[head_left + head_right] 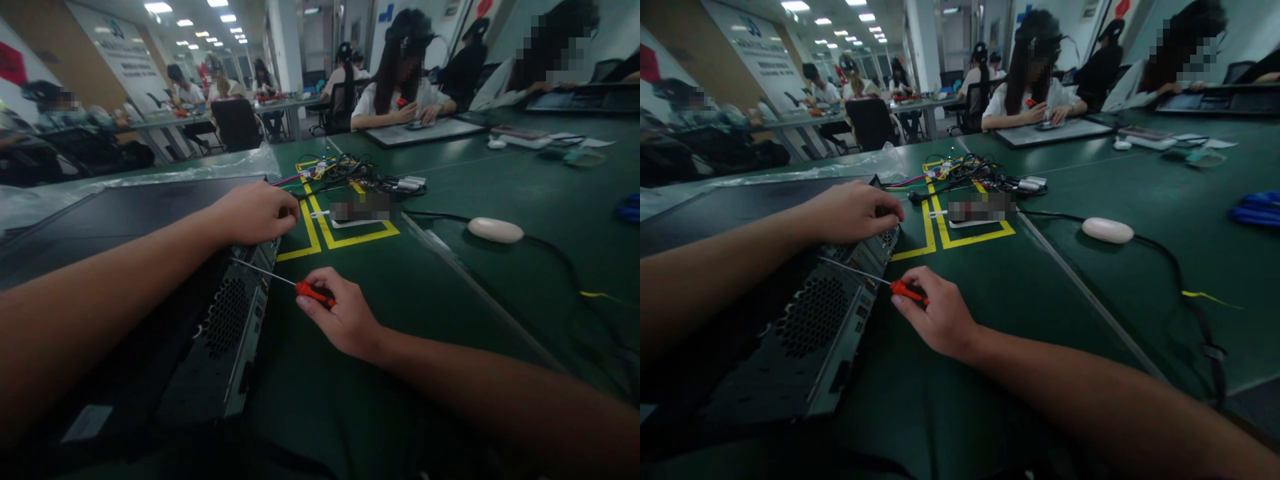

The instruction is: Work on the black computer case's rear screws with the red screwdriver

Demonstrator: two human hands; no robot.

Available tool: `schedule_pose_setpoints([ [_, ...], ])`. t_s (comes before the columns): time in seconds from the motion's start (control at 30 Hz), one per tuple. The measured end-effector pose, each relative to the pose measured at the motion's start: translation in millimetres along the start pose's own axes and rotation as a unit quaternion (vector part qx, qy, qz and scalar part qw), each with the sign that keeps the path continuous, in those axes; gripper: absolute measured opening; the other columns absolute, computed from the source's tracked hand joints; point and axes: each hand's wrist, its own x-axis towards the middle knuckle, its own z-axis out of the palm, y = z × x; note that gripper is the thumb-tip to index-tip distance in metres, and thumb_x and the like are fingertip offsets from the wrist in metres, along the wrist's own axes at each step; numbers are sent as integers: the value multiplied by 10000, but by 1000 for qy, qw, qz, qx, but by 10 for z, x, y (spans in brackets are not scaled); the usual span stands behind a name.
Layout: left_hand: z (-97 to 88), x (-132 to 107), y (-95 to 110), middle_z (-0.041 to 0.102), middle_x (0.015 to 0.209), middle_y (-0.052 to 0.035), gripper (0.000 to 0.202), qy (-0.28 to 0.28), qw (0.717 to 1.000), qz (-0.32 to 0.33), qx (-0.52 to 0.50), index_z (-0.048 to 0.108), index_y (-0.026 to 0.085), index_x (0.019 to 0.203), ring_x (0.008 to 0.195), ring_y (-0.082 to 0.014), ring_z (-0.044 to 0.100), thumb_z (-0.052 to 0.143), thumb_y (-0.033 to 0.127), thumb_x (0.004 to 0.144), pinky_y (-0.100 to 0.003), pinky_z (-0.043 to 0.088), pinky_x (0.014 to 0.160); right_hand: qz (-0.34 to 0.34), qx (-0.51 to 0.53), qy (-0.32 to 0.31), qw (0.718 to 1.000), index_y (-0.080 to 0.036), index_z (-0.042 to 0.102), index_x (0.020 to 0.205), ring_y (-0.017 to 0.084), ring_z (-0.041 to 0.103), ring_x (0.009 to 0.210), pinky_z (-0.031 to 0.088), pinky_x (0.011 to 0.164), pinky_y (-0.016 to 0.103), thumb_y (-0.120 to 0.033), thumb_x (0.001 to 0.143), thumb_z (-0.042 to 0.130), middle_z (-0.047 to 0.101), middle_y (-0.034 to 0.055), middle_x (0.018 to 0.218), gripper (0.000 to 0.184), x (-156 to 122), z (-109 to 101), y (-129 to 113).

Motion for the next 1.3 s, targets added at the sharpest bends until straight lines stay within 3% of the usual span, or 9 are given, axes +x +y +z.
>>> schedule_pose_setpoints([
  [0.43,43,-20,12,818,1013,-72,450,18,1000,2,12,830,287,1128,878,-239,717,468,455,921,-376,514,849,-34,1,-19,999,-177,702,1049,191,661,858,509,795,335,-359,1086,549,708,56,943,241,22,-12,-2],
  [0.63,29,-17,21,813,979,-71,448,13,1000,-4,19,829,289,1117,868,-250,721,464,442,909,-376,502,812,9,37,-24,999,-218,587,1145,177,675,810,542,757,324,-356,969,716,713,20,951,258,1,22,-3],
  [0.8,16,-14,28,811,988,-67,441,5,1000,-5,22,836,299,1112,892,-254,721,483,442,890,-379,506,830,13,24,-18,999,-236,559,1080,176,668,796,547,751,333,-318,977,676,691,8,919,175,8,39,15],
  [1.3,29,-6,22,815,1017,-73,451,2,1000,-3,18,835,301,1141,912,-262,730,480,460,912,-383,513,859,11,42,-26,999,-230,575,1100,161,649,767,560,739,328,-324,989,682,702,14,953,181,15,46,42],
])
